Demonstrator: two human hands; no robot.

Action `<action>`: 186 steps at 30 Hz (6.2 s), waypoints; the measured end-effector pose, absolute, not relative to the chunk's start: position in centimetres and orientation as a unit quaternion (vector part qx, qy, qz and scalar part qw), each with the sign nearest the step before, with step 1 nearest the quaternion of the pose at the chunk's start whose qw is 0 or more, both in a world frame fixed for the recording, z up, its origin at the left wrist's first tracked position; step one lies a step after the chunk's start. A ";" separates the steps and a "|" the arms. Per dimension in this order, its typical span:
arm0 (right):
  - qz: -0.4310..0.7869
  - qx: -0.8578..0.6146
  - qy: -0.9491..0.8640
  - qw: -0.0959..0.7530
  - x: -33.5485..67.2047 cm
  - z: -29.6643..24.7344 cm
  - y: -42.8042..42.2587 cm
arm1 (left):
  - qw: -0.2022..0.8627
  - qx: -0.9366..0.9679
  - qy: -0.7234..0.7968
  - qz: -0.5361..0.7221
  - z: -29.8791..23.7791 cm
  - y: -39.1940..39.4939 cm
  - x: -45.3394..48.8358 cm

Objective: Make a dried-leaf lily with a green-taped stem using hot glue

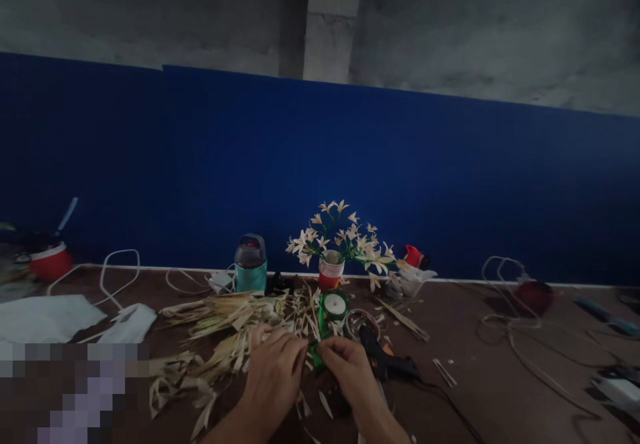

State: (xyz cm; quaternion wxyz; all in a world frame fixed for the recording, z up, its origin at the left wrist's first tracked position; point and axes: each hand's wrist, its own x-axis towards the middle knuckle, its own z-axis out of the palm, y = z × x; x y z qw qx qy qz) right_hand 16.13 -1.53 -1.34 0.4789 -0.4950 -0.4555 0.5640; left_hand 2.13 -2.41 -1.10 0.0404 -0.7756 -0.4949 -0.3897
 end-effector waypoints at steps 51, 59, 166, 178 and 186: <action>0.395 -0.509 -0.584 0.494 16.1 -2.7 -1.9 | -0.065 -0.724 -0.578 -0.370 -0.5 -2.6 2.7; 0.380 -0.497 -0.612 0.483 16.5 -1.6 -2.1 | -0.132 -0.745 -0.554 -0.347 -0.2 -2.2 2.5; 0.372 -0.500 -0.680 0.386 18.1 -1.9 -1.1 | -0.610 -0.485 -0.497 -0.381 -1.7 -0.5 1.5; 0.400 -0.491 -0.665 0.395 18.1 -1.6 -1.4 | -0.564 -0.517 -0.517 -0.385 -1.5 -0.3 2.1; 0.344 -0.443 -0.676 0.479 18.2 -1.0 -1.1 | -0.592 -0.531 -0.490 -0.356 -1.4 -1.0 2.1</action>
